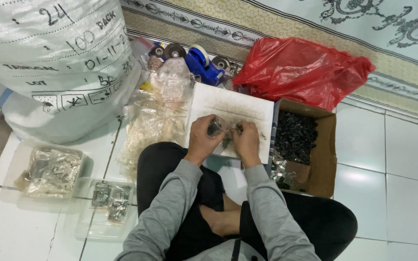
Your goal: The person sits cross-legged on the floor and sorts small metal parts from a cardboard box onto a white foam board. They repeatedly pick up handfuls of parts, separate them, and place selected pieces on the board while discarding others back into the box.
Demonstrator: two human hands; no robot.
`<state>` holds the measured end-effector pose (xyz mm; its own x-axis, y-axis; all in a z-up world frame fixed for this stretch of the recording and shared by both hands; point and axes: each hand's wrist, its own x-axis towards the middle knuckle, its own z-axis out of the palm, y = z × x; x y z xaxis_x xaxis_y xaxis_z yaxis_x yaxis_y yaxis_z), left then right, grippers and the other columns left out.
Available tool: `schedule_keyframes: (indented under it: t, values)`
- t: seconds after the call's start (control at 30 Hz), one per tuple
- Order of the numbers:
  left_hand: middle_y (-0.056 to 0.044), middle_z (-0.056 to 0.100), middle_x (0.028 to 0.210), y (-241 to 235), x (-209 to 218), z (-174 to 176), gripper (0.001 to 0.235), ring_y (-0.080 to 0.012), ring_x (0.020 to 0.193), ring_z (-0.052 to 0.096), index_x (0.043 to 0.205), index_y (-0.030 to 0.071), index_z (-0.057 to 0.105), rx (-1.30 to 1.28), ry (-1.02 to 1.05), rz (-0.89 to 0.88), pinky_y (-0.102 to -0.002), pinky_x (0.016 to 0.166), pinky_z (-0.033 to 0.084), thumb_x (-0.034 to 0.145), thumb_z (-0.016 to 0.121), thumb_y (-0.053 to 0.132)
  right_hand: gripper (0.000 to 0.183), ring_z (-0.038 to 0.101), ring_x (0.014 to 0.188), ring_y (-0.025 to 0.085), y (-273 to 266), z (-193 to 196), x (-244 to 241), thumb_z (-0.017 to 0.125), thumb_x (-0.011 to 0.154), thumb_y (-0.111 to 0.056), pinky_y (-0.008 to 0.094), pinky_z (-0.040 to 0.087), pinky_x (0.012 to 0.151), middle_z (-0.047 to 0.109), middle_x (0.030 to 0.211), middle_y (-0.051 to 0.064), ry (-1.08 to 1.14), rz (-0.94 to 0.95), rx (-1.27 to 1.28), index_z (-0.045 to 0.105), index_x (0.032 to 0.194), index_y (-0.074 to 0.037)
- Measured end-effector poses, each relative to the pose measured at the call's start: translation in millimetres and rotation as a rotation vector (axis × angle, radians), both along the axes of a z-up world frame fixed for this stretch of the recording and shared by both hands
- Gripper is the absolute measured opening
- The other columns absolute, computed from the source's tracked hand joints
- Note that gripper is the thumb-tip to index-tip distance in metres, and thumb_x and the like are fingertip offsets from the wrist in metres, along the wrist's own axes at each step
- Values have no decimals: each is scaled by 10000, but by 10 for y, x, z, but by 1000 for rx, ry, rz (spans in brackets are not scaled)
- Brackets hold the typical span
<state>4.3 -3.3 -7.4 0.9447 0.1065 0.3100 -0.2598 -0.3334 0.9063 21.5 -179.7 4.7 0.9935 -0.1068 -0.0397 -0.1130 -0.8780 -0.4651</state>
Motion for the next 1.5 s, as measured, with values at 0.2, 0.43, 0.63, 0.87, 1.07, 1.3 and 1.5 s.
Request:
schedule_keyframes:
  t: [0.2,0.43,0.63,0.87,1.07,1.3,1.5]
  values:
    - [-146,712,1076,2,5,-44,544,-345,1070,681,1235,56,655,-2,-4,13,-472,1018,464,780,848,284,188,671,998,369,57,20,58,697,907,-137,443,547,844,639,977,159,31,27,-93,722,1038,-5]
    - [-140,705,1083,32,-38,23,535,-334,1086,673,1243,53,648,8,-19,2,-468,1030,456,797,838,278,108,661,944,308,91,-16,-31,617,935,-65,367,539,813,617,957,146,-131,208,-462,672,988,11]
    - [-123,707,1099,25,-17,-4,548,-307,1118,665,1254,62,649,-3,-38,-16,-450,1061,438,780,838,258,154,654,936,390,154,382,11,534,995,-65,435,529,805,605,940,184,-99,157,4,647,1010,39]
    - [-118,696,1092,-2,-26,-37,566,-323,1103,665,1267,70,638,37,-6,-13,-481,1061,449,764,867,197,169,694,875,336,422,965,-134,608,1012,-111,385,557,744,663,901,157,-151,237,256,737,1058,-11]
    - [-101,701,1079,-4,-1,-46,571,-306,1092,672,1254,87,641,55,-28,24,-472,1046,463,750,886,195,190,696,863,325,418,967,-106,635,1007,-116,393,565,735,673,921,170,-234,300,139,758,1101,-6]
    - [-145,687,1166,27,-22,144,690,-375,1186,629,1341,76,594,22,27,-133,-542,1094,410,697,830,158,181,699,870,403,257,614,-145,702,931,-123,450,572,735,685,874,180,-142,316,214,774,1068,-29]
    - [-28,712,1100,5,-88,241,335,-262,1164,651,1286,165,657,-133,91,-159,-457,1089,432,952,668,133,147,713,888,359,195,1066,-290,685,957,-102,414,580,729,698,923,169,-189,283,275,771,1066,-52]
